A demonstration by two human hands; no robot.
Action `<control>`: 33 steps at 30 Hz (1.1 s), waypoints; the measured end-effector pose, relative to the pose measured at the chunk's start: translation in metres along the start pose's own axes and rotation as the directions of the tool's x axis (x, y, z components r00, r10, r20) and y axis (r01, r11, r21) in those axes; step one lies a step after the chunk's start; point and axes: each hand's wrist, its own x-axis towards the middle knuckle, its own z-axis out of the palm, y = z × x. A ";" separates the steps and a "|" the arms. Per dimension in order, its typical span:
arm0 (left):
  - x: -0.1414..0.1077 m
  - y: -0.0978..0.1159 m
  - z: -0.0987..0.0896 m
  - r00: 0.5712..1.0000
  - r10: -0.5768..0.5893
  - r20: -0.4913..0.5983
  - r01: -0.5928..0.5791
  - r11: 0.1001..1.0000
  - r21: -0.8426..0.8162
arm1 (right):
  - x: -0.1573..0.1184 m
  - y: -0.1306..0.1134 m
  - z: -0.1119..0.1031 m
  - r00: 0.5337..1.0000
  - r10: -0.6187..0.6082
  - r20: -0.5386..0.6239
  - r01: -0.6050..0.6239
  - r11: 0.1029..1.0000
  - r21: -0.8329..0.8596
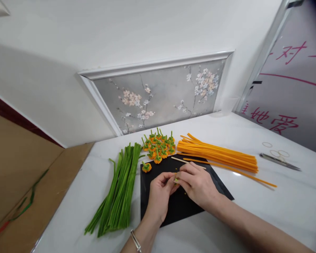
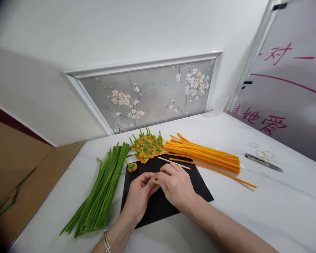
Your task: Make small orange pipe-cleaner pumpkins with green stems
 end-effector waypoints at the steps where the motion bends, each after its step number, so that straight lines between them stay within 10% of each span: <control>1: 0.000 0.000 0.000 1.000 0.006 -0.005 -0.006 1.000 -0.008 | 0.000 -0.002 -0.001 0.999 -0.035 -0.003 0.035 0.999 -0.034; 9: 0.003 -0.001 -0.002 0.998 0.009 -0.059 -0.019 0.985 -0.174 | 0.005 -0.013 0.000 0.982 -0.191 -0.011 0.190 0.982 -0.012; 12: 0.002 0.001 -0.002 0.998 0.009 -0.067 -0.023 0.976 -0.216 | 0.007 -0.006 -0.007 0.997 0.004 -0.078 0.016 0.964 0.267; 16: 0.000 0.003 0.001 0.996 0.023 -0.090 -0.041 0.980 -0.194 | 0.011 0.003 -0.022 0.926 0.341 0.161 -0.377 0.834 0.403; 25: 0.000 -0.006 -0.003 0.988 0.137 -0.076 -0.131 0.988 0.079 | 0.015 -0.004 -0.023 0.879 0.299 0.371 -0.437 0.817 0.377; 33: -0.001 -0.005 0.000 0.991 0.122 -0.055 -0.120 0.992 0.038 | 0.012 -0.006 -0.013 0.710 0.401 0.579 -0.695 0.265 0.669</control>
